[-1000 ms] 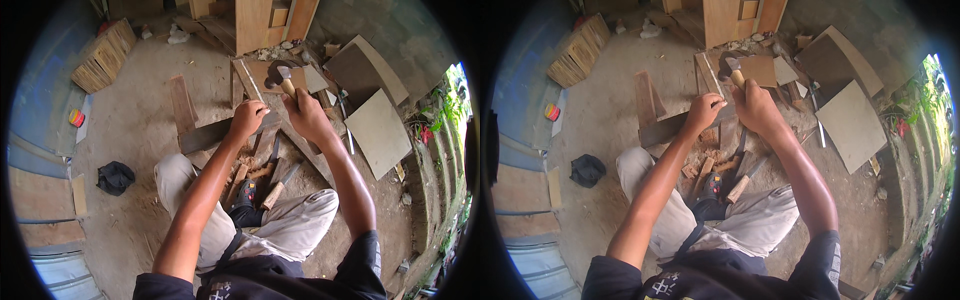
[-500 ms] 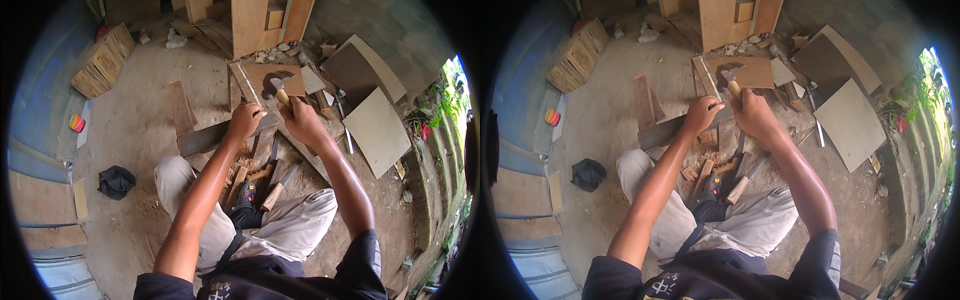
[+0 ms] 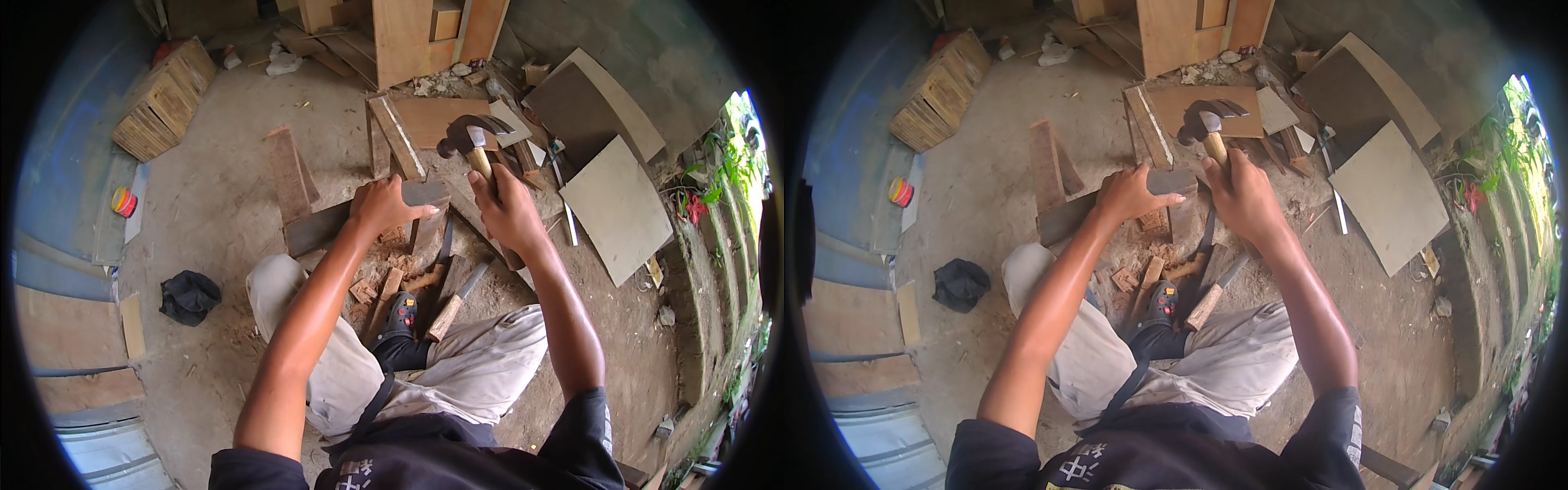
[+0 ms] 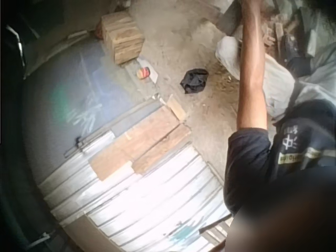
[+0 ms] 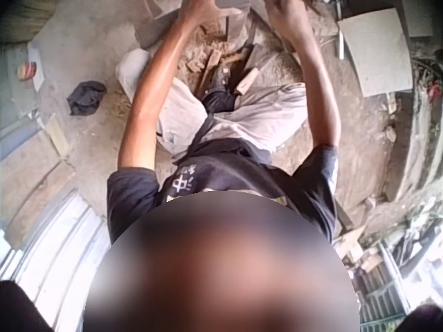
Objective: The person sits on the floor and assembles a small wooden frame by aligning and joining wooden pieces. They use a hammer to drive nails into the joints and a saw to trim excess wood. The person repeatedly adjusts the pieces and hammers nails to secure the structure.
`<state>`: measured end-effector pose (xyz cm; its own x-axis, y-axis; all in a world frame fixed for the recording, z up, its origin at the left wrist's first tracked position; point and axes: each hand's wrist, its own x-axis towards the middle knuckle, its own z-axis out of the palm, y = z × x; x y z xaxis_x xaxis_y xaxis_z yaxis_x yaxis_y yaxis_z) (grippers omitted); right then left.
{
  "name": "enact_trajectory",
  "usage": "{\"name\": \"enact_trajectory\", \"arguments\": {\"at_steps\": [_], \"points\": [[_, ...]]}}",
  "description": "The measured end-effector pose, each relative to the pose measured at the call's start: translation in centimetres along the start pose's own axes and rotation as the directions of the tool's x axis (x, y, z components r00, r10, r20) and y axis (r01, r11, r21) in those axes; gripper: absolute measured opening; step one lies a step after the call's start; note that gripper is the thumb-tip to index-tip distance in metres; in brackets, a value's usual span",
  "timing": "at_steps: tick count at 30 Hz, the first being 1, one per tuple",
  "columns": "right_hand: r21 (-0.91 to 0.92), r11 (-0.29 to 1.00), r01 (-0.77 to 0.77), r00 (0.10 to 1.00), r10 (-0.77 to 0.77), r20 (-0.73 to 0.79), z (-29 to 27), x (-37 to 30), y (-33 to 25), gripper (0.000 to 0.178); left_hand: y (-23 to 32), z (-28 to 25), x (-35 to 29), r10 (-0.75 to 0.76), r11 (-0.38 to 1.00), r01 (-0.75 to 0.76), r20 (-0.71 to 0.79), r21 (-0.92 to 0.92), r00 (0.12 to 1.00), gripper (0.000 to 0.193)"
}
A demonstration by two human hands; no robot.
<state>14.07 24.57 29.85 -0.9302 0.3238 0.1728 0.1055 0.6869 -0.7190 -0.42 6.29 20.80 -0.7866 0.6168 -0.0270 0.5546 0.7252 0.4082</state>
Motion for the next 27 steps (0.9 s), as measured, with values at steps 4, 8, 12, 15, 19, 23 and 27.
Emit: {"name": "enact_trajectory", "arguments": {"at_steps": [4,8,12,15,19,23,27], "points": [[0.025,1.000,0.004,0.999,-0.004,0.035,-0.2,0.8,0.2,0.040,0.6,-0.6,0.1,-0.017,1.000,0.016,0.080,0.016,0.997,0.111],[0.078,0.988,-0.133,0.990,0.128,0.065,0.0,0.9,1.3,0.039,0.3,-0.7,0.4,-0.015,1.000,0.013,0.100,0.020,0.995,0.112],[0.605,0.637,-0.478,0.871,0.434,0.231,1.4,-0.2,3.7,0.037,-0.1,0.0,0.9,-0.017,0.997,0.010,0.100,0.076,0.995,0.114],[0.670,0.442,-0.597,0.792,0.456,0.405,2.1,-1.0,5.5,0.037,-0.2,0.8,1.0,0.010,0.997,-0.012,0.026,0.078,1.000,0.110],[0.701,0.391,-0.596,0.788,0.451,0.418,2.8,-1.5,6.5,0.037,-0.3,1.0,1.0,0.047,0.997,-0.046,-0.006,0.063,0.999,0.101],[0.695,0.385,-0.607,0.779,0.463,0.423,2.8,-1.1,7.0,0.037,-0.1,0.7,0.9,0.017,0.995,-0.016,-0.004,0.100,1.000,0.102],[0.708,0.358,-0.609,0.781,0.425,0.457,2.9,-0.9,7.5,0.038,0.4,0.4,0.7,-0.024,0.995,0.019,0.044,0.100,0.999,0.104]]}}
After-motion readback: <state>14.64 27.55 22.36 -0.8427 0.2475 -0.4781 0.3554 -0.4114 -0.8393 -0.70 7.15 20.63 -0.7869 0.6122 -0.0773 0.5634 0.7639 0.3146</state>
